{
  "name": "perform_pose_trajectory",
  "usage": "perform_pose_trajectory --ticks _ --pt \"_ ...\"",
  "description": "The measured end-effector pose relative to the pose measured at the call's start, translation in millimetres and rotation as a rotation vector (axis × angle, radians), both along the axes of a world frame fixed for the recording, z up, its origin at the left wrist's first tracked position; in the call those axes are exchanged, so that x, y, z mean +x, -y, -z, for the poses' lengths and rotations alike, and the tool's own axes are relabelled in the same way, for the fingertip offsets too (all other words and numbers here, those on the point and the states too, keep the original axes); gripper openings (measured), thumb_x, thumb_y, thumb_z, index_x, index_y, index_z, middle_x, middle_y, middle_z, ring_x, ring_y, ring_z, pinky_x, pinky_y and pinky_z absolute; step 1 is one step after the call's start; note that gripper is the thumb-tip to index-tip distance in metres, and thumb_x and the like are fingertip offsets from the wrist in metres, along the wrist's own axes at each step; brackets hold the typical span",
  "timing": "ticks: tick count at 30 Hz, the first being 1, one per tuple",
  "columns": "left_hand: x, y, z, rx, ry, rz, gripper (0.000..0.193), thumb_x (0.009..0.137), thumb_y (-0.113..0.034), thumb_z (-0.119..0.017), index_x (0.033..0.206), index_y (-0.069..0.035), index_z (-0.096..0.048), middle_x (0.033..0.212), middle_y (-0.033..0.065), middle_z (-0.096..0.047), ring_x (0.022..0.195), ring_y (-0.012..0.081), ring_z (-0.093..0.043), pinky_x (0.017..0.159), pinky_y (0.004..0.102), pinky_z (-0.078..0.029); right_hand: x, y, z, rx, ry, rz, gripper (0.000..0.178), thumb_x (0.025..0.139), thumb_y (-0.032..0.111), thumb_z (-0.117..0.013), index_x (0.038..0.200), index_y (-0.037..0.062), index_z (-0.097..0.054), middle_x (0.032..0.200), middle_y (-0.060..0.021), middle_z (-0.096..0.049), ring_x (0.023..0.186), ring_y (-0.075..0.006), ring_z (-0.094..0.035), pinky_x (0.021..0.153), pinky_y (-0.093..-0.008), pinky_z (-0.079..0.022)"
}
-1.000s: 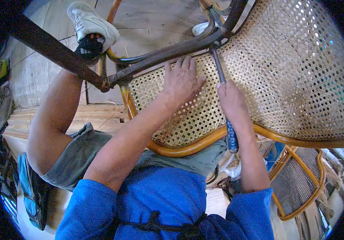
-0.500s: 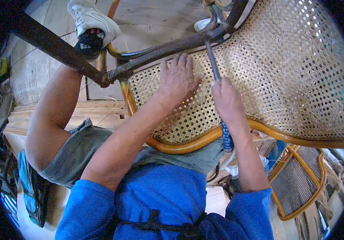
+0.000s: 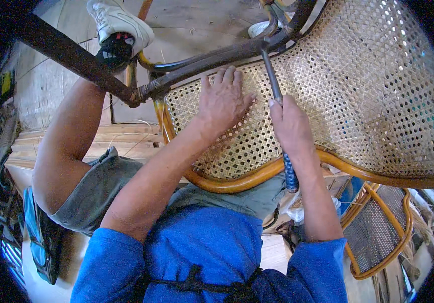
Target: The person weaves a rattan cane into the frame of a chair seat. They use a hammer to tap the cane into place and secure it within the existing weave pattern. The person works methodically along the edge of the seat, adjusting the cane and hammering it down.
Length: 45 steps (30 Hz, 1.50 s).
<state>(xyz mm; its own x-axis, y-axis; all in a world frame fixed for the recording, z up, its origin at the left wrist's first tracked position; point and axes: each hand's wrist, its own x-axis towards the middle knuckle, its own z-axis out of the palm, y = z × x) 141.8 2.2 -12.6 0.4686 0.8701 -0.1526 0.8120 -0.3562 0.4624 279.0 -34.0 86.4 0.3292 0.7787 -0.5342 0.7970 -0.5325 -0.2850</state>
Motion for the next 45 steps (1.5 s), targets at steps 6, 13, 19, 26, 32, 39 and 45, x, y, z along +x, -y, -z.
perform_pose_trajectory --ticks 6,13,19,26,32,39,45 --pt "-1 -2 -4 -0.066 -0.029 0.028 0.064 0.091 -0.047 -0.043 0.135 0.000 -0.041 0.138 0.0145 -0.043 0.130 0.0275 -0.036 0.104 0.0558 -0.025 10 4 12 -0.044 0.047 -0.099 0.033 0.093 0.032 -0.048 0.091 -0.0007 -0.051 0.077 -0.0277 -0.060 0.077 -0.0448 -0.061 0.069 -0.0507 -0.047" --pt "-2 1 2 -0.008 0.010 0.006 0.063 0.088 -0.046 -0.049 0.130 0.000 -0.044 0.136 0.0154 -0.045 0.129 0.0280 -0.038 0.102 0.0557 -0.027 -7 0 0 -0.017 0.051 -0.083 0.032 0.092 0.031 -0.049 0.094 -0.0016 -0.052 0.077 -0.0277 -0.060 0.077 -0.0450 -0.061 0.070 -0.0509 -0.046" --pt "-6 3 -2 -0.021 -0.002 -0.006 0.062 0.088 -0.046 -0.049 0.130 0.000 -0.045 0.135 0.0146 -0.045 0.129 0.0271 -0.038 0.102 0.0537 -0.028 -2 4 5 -0.031 -0.012 -0.053 0.031 0.092 0.030 -0.049 0.093 -0.0010 -0.052 0.076 -0.0270 -0.060 0.074 -0.0445 -0.061 0.068 -0.0503 -0.046" --pt "-11 4 -4 -0.007 -0.030 0.011 0.063 0.089 -0.047 -0.048 0.131 0.000 -0.045 0.136 0.0143 -0.045 0.128 0.0271 -0.038 0.103 0.0516 -0.026 -9 4 8 -0.051 0.018 -0.106 0.031 0.093 0.030 -0.049 0.092 -0.0009 -0.051 0.074 -0.0270 -0.059 0.074 -0.0437 -0.061 0.067 -0.0494 -0.046" --pt "-13 5 -3 -0.055 -0.015 0.004 0.063 0.089 -0.047 -0.048 0.132 -0.001 -0.045 0.135 0.0142 -0.045 0.128 0.0273 -0.039 0.104 0.0513 -0.027 -10 8 6 -0.009 -0.044 -0.080 0.032 0.094 0.030 -0.047 0.091 -0.0016 -0.051 0.074 -0.0265 -0.059 0.072 -0.0432 -0.060 0.065 -0.0485 -0.046" --pt "-14 7 0 -0.016 0.011 -0.018 0.064 0.087 -0.047 -0.050 0.131 0.000 -0.046 0.135 0.0143 -0.046 0.128 0.0276 -0.039 0.103 0.0516 -0.028 -11 9 11 0.007 -0.045 -0.132 0.032 0.094 0.031 -0.047 0.091 -0.0008 -0.050 0.073 -0.0266 -0.059 0.072 -0.0463 -0.059 0.066 -0.0510 -0.046" --pt "-14 7 0 -0.010 0.020 -0.024 0.064 0.087 -0.046 -0.050 0.130 0.001 -0.046 0.133 0.0145 -0.047 0.126 0.0277 -0.040 0.102 0.0512 -0.030 -11 6 6 -0.070 -0.049 -0.060 0.033 0.094 0.031 -0.047 0.093 -0.0014 -0.050 0.075 -0.0291 -0.059 0.076 -0.0465 -0.060 0.068 -0.0515 -0.046"
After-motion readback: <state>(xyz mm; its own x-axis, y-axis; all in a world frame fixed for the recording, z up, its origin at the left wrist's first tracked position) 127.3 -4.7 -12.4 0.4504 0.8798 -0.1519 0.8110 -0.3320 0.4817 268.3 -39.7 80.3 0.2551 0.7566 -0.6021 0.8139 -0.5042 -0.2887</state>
